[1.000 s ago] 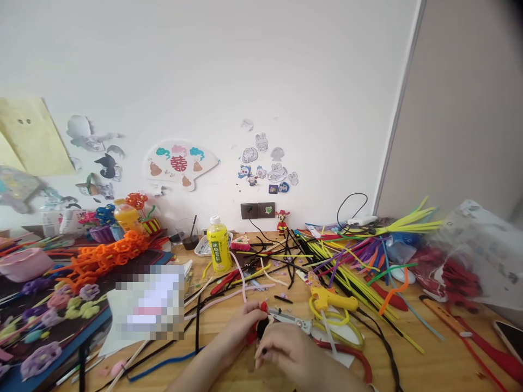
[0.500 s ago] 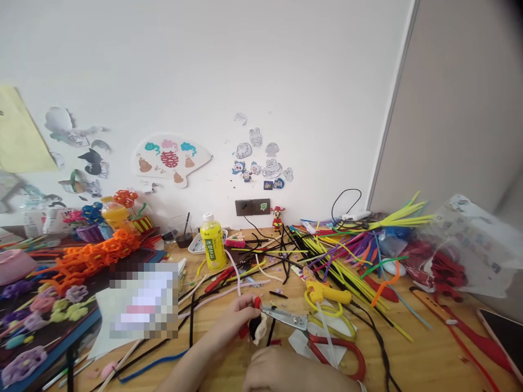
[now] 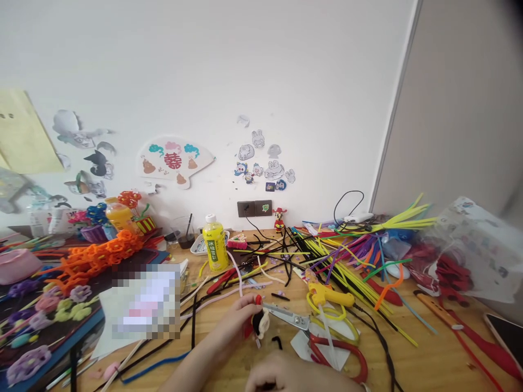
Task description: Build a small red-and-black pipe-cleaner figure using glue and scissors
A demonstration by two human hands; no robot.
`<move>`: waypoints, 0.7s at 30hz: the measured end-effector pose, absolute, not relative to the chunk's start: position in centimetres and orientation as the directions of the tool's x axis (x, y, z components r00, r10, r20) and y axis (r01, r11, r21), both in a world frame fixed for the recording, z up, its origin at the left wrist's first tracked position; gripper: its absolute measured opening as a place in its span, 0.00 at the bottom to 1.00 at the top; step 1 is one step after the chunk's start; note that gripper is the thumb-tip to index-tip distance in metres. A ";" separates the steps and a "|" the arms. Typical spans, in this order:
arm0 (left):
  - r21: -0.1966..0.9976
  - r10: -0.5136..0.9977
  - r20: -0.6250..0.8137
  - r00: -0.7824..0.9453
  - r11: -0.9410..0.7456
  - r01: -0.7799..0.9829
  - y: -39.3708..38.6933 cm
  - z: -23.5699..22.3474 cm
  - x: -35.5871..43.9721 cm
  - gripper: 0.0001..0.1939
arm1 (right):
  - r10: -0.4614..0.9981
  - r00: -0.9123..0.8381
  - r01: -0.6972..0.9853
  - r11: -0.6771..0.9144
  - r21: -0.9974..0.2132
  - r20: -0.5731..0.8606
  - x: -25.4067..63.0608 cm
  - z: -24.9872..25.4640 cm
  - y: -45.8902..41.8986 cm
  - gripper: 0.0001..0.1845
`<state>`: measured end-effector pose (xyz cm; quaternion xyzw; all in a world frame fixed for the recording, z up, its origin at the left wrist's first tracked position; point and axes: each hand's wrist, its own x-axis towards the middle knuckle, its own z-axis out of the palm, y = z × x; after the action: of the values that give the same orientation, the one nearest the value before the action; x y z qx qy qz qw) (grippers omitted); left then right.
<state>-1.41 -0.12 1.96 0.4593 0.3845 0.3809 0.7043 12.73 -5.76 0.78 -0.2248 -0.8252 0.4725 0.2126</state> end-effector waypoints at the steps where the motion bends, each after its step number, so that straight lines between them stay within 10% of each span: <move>1: 0.935 0.887 -0.205 0.413 0.302 -0.185 -0.1 2.0 -1.5 0.06 | 0.629 -0.767 0.191 0.414 -0.890 0.128 12.8 0.6 -5.7 0.11; 12: 0.960 0.918 -0.176 0.356 0.240 -0.142 0.3 2.1 -2.4 0.11 | 0.830 -0.498 -0.056 0.257 -0.965 0.250 14.1 1.7 -4.3 0.22; 21: 0.978 0.906 -0.130 0.402 0.184 -0.097 -0.9 3.1 -2.4 0.21 | 0.859 -0.199 0.321 0.511 -0.797 0.471 16.1 1.8 -3.2 0.12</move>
<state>-2.41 -0.90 3.12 0.5140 0.3936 0.3794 0.6610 16.05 -3.20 1.82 -0.4082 -0.7225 0.2786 0.4834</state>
